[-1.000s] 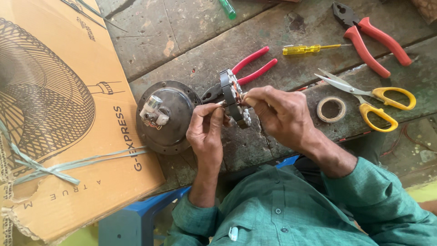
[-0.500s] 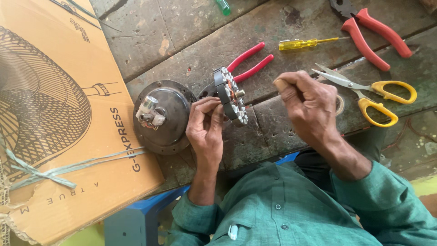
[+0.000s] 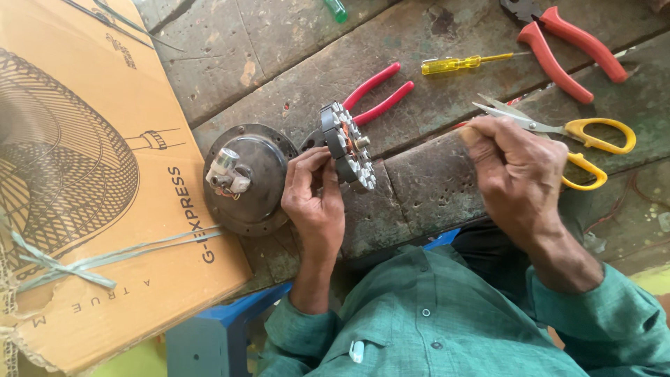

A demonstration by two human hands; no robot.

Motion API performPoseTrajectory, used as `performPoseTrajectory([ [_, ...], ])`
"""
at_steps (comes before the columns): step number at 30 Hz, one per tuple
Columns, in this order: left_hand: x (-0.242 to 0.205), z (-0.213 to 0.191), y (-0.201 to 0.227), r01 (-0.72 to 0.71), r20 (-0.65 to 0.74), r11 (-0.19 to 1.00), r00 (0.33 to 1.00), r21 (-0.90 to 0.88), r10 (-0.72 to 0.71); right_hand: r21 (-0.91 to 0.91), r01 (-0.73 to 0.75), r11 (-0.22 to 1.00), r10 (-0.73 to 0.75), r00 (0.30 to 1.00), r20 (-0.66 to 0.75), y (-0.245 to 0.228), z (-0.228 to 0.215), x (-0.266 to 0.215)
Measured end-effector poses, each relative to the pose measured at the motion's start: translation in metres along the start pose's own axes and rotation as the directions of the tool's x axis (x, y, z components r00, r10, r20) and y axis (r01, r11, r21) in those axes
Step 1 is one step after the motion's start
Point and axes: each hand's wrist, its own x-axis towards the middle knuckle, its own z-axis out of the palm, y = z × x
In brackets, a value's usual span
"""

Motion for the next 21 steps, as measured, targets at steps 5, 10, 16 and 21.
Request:
performPoseTrajectory([
  [5,0.004,-0.005,0.006,0.038,0.029,0.999,0.999,0.008,-0.038,-0.094,-0.07,0.993,0.075,0.996,0.052,0.0,-0.018,-0.01],
  [10,-0.007,-0.007,0.014,-0.239,-0.068,0.954,0.965,0.182,0.255,-0.151,-0.073,0.986,0.107,0.968,0.229,-0.015,-0.047,-0.02],
  [16,-0.027,0.01,0.03,-0.53,0.13,0.836,0.847,0.143,0.515,-0.083,0.093,0.992,-0.035,0.85,0.526,-0.037,-0.076,-0.017],
  [21,-0.027,0.005,0.052,-0.514,0.26,0.858,0.83,0.011,0.494,0.194,0.309,0.931,-0.363,0.829,0.425,-0.042,-0.051,0.009],
])
